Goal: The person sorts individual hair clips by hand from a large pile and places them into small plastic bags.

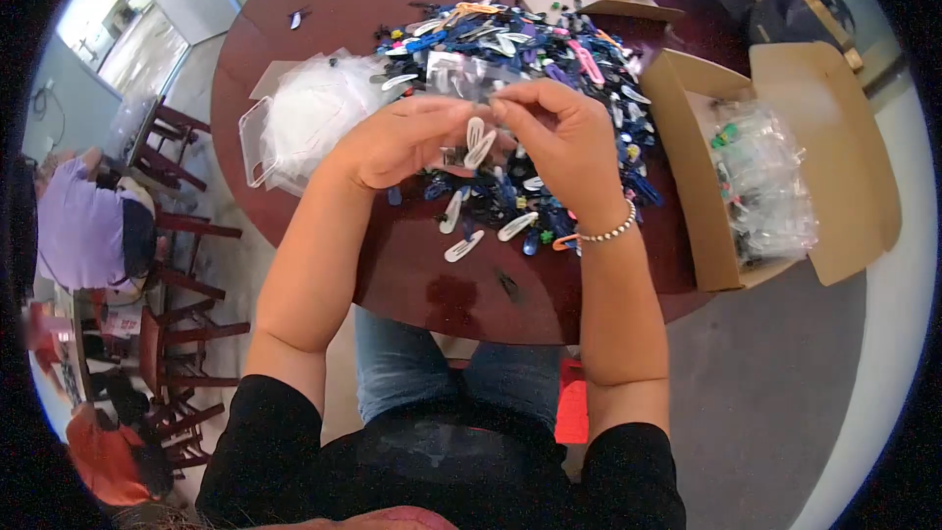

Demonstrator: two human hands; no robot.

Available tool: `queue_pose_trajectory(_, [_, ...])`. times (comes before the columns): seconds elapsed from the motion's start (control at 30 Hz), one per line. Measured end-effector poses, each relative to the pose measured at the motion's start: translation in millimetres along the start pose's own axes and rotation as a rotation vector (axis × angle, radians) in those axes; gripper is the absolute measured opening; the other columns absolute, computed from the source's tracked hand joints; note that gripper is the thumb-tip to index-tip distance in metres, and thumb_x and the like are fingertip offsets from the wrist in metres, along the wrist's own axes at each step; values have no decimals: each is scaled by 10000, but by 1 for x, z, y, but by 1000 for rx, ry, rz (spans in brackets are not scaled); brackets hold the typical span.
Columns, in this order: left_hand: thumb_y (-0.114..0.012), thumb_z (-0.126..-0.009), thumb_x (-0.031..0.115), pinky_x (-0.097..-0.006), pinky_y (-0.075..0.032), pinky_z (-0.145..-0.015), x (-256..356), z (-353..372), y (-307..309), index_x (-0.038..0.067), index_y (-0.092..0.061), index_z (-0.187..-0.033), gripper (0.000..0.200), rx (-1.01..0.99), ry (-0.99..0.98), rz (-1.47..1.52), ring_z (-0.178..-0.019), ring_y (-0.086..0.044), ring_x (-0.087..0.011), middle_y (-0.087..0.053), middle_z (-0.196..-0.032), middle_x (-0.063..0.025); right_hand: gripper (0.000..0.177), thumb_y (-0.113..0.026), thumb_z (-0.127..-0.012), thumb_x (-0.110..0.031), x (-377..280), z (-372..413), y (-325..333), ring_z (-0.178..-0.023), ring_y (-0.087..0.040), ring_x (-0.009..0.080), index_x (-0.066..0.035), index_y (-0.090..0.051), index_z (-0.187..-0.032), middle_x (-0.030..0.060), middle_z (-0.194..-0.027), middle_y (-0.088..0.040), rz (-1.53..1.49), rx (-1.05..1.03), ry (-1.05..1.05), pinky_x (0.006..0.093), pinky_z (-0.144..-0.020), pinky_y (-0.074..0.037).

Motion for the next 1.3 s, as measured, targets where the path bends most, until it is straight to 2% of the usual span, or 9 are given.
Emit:
queue_pose_trajectory(0.07, [-546, -967, 327, -336, -541, -832, 3, -3, 0, -14, -563, -1247, 441, 39, -26, -31, -1036, -632, -222, -645, -1148, -154, 95, -683, -869, -56, -14, 1, 18, -738, -546, 33, 25, -693, -916, -18, -813, -646, 201, 204, 129, 185, -659, -436])
queue_pose_trajectory(0.37, [-600, -942, 227, -228, -531, -767, 10, -3, 16, 16, -574, -1235, 362, 191, -37, -126, -942, -642, -123, -672, -1102, -112, 143, -666, -890, -99, -71, 43, 163, -729, -584, 62, 16, -671, -974, 6, -832, -657, 405, 696, 240, 201, -681, -468])
queue_pose_trajectory(0.57, [-625, -929, 239, -227, -512, -763, 5, -4, 15, 32, -592, -1219, 358, 202, -26, -183, -909, -630, -110, -682, -1064, -82, 149, -638, -901, -126, -33, 119, 281, -695, -583, 75, 19, -664, -919, 18, -773, -652, 685, 831, 76, 228, -637, -464])
queue_pose_trajectory(0.67, [-624, -929, 237, -229, -512, -760, 5, -3, 13, 31, -600, -1209, 348, 219, -22, -205, -896, -628, -108, -684, -1051, -74, 229, -668, -849, -215, -9, 152, 303, -694, -647, 155, 12, -684, -876, 87, -761, -691, 1022, 754, -273, 302, -655, -499])
queue_pose_trajectory(0.77, [-631, -924, 234, -228, -512, -758, 4, -4, 14, 31, -603, -1206, 349, 253, -29, -201, -886, -629, -103, -687, -1047, -74, 230, -658, -814, -245, -13, 173, 300, -704, -653, 294, -17, -680, -836, 123, -746, -684, 1345, 813, -365, 383, -679, -505])
queue_pose_trajectory(0.9, [-634, -922, 241, -228, -508, -762, 3, -5, 18, 30, -604, -1203, 352, 264, -42, -221, -887, -630, -99, -688, -1048, -72, 263, -657, -822, -259, -9, 180, 301, -769, -656, 276, -19, -676, -928, 133, -859, -692, 1284, 796, -416, 375, -717, -506])
queue_pose_trajectory(1.03, [-631, -924, 246, -225, -493, -759, 9, -2, 29, 28, -626, -1161, 322, 385, -124, -210, -869, -629, -85, -696, -1012, -60, 342, -672, -853, -182, -44, 168, 262, -945, -636, 268, -49, -619, -1164, 147, -1121, -641, 1512, 860, 44, 365, -842, -485])
queue_pose_trajectory(1.17, [-650, -906, 217, -216, -478, -711, 23, 5, 44, 41, -662, -1049, 227, 524, -308, -62, -753, -606, -70, -703, -906, -37, 266, -658, -854, -81, -78, 130, 156, -961, -624, 275, -35, -634, -1114, 144, -1108, -635, 1381, 759, 290, 366, -869, -472])
queue_pose_trajectory(1.3, [-645, -907, 201, -211, -469, -670, 26, 8, 56, 46, -672, -977, 172, 591, -389, -22, -699, -577, -60, -701, -846, -25, 235, -681, -775, 4, -59, 84, 36, -964, -603, 277, -9, -648, -1007, 114, -1065, -638, 938, 106, 400, 367, -830, -481])
Point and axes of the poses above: each hand's wrist, its own z-axis away from the middle knuckle, its own y-axis out of the back of the hand, x = y × z, the point moved 7 cm from there along -z, towards the middle knuckle
